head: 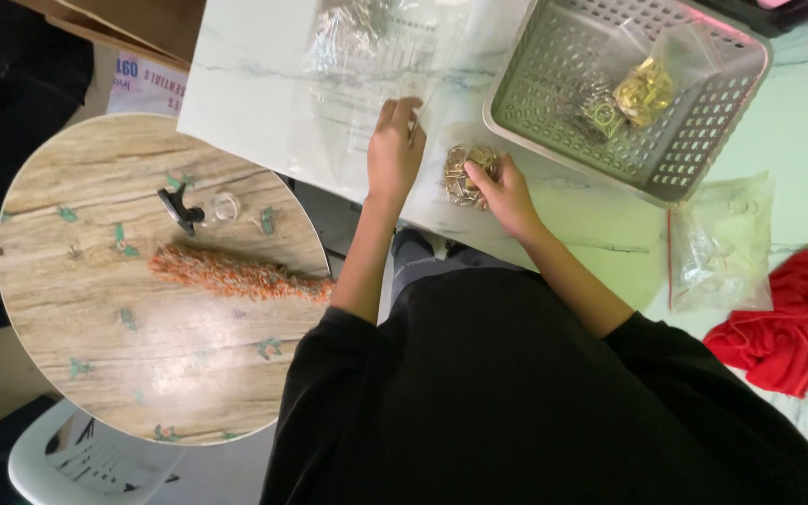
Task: Organizing small metal rings and hardware parts into plastic bags and placing them into a basket.
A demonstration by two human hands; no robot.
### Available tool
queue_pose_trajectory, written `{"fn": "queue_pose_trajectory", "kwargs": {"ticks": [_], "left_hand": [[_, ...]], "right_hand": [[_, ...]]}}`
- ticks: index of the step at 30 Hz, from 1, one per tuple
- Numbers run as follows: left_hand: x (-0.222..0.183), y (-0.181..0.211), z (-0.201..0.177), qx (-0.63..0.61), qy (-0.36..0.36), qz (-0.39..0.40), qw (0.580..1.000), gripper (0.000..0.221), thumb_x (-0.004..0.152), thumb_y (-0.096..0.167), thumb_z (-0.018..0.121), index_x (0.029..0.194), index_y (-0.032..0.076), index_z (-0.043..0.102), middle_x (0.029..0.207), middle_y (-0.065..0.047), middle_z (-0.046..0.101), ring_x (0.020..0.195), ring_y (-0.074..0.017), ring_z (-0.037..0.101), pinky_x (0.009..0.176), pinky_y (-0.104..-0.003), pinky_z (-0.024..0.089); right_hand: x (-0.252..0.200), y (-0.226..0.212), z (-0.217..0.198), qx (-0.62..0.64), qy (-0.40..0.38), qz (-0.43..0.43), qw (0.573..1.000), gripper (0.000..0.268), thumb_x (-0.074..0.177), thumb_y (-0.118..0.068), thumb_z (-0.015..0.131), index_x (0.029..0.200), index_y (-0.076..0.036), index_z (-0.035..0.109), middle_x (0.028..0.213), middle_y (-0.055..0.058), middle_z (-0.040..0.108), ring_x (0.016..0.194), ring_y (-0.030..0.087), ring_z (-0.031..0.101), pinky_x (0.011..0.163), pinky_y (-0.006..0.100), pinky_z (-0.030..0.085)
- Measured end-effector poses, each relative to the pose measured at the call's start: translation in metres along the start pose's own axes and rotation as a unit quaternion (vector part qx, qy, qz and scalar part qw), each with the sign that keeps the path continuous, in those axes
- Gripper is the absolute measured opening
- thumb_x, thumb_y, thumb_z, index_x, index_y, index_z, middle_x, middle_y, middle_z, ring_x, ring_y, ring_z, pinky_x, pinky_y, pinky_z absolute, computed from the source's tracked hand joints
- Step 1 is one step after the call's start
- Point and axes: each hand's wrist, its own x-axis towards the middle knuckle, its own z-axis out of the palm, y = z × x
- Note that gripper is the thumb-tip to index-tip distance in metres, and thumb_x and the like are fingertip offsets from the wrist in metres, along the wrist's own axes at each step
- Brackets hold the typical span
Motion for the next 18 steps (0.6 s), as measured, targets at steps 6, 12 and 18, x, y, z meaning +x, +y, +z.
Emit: {"fn": "queue_pose_trajectory", "kwargs": {"ticks": [6,12,18], "left_hand": [[-0.005,0.03,-0.048,-0.048,0.03,0.003,0.998,0.024,0.094,-0.002,0.068,0.117,0.003,0.069,0.103,-0.012,0.063,0.064,-0.0171,0.062,0.06,-0.031,0.053],[-0.006,0.019,-0.06,-0.062,0.054,0.031,0.996,0.031,0.094,-0.004,0.068,0.124,0.006,0.069,0.107,-0.011,0.062,0.074,-0.0201,0.065,0.067,-0.032,0.056],[-0.007,0.022,-0.077,-0.103,0.043,0.054,0.992,0.034,0.093,-0.006,0.067,0.126,0.005,0.067,0.11,-0.01,0.064,0.09,-0.0216,0.068,0.075,-0.032,0.058]], "right_hand": [[0.029,-0.017,0.039,0.2,0.025,0.078,0.976,0.038,0.103,-0.04,0.065,0.119,-0.007,0.057,0.101,-0.001,0.066,0.09,0.003,0.064,0.067,0.021,0.049],[0.063,-0.074,0.063,0.15,0.039,-0.063,0.986,0.032,0.107,-0.033,0.067,0.118,-0.006,0.055,0.103,0.002,0.065,0.092,0.008,0.067,0.069,0.023,0.049],[0.079,-0.069,0.062,0.051,0.067,-0.051,0.995,0.029,0.11,-0.027,0.069,0.12,-0.002,0.059,0.104,0.003,0.069,0.091,0.009,0.067,0.071,0.025,0.049]]}}
